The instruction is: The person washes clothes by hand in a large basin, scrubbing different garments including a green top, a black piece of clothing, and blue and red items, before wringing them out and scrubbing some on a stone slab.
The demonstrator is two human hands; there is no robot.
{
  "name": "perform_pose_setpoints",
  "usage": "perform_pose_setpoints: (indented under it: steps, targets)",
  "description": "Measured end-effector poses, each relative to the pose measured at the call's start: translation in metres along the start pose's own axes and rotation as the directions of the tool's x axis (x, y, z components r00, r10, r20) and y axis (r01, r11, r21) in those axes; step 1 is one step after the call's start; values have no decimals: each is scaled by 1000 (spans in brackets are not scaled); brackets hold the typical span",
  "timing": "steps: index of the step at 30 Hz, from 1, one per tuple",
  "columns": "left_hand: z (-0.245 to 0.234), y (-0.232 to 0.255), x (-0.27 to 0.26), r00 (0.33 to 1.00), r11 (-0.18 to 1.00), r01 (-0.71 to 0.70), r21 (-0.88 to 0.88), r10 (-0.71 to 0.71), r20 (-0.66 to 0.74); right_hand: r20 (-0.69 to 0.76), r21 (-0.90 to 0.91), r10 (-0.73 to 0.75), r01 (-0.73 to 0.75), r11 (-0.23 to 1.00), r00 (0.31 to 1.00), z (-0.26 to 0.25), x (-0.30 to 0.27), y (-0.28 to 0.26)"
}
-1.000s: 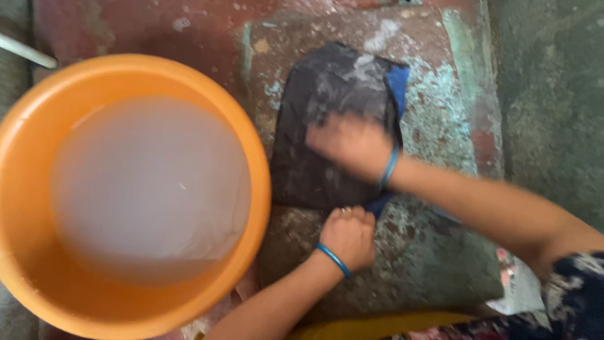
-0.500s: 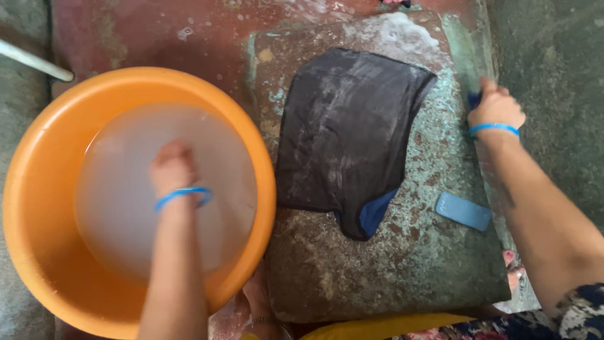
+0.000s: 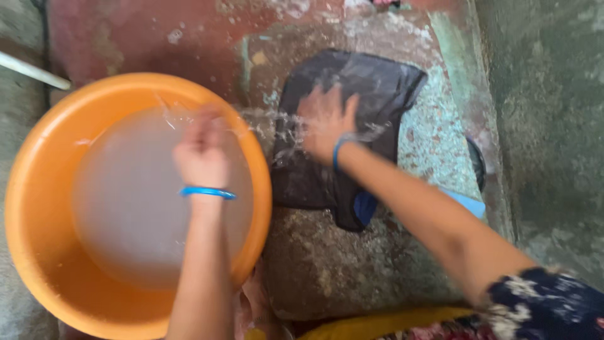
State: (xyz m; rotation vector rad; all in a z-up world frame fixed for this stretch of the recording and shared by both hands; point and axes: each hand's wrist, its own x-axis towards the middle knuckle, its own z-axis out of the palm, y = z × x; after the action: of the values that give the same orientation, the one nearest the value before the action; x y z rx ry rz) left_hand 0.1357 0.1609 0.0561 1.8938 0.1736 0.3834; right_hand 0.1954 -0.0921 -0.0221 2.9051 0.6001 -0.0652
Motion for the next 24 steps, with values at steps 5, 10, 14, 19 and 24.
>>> perform_pose_setpoints:
  steps: [5,10,14,19,24]
  targets:
    - [-57,-80,10,848,502,503,-704,-443,291,-61,365,-494,480,798,867,-17,-111,-14]
    - [-1,-17,2,649,344,756,-558,-275,710,145,299,208,-243,923,967,1,-14,52]
    - [98,35,-35,882,979,163,-125,-88,462,155,210,250,-279,937,956,49,14,30]
    - [133,44,-92,883,874,-14,486,-217,416,-99,589,-58,106,801,993,42,-137,-14]
    - [161,21,-68,852,682,-37,730,-361,380,-250,312,3,77,947,968,-14,-110,58]
